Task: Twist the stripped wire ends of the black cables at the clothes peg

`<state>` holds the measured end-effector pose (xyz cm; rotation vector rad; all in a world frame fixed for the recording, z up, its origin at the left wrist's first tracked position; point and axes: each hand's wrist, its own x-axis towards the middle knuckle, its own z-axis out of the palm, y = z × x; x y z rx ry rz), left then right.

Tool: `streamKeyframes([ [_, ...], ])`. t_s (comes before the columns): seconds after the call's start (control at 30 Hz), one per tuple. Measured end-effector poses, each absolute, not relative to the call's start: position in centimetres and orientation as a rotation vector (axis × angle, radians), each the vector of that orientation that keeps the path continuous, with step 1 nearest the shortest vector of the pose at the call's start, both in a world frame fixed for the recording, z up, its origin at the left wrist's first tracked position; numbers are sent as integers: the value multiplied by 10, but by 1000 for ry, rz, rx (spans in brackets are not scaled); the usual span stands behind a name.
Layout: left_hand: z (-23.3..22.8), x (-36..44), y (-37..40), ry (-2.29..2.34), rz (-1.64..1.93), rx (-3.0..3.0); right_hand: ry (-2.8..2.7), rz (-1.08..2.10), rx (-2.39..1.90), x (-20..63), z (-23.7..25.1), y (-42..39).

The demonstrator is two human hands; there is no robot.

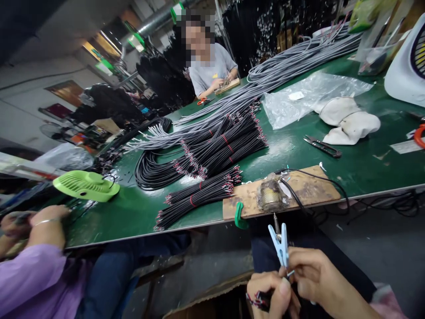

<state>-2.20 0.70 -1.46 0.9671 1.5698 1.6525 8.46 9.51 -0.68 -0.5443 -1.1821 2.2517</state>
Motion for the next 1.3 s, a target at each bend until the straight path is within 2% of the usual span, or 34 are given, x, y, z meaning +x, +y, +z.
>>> streamKeyframes([
  [0.13, -12, -34, 12, 1532, 1610, 1235, -1127, 2207, -564, 90, -3, 81],
  [0.37, 3, -57, 17, 1436, 1423, 1429, -623, 2346, -615, 74, 2, 70],
  [0.77, -2, -53, 13, 1455, 1417, 1428, -374, 2313, -810, 68, 18, 60],
  [1.03, 3, -56, 8, 1314, 1301, 1476, -623, 2228, -744, 78, 4, 51],
  [1.17, -2, -57, 0, 1256, 1271, 1435, -795, 2313, -602, 87, -9, 53],
  [1.3, -7, -52, -11, 1323, 1224, 1365, -993, 2356, -643, 96, -9, 66],
])
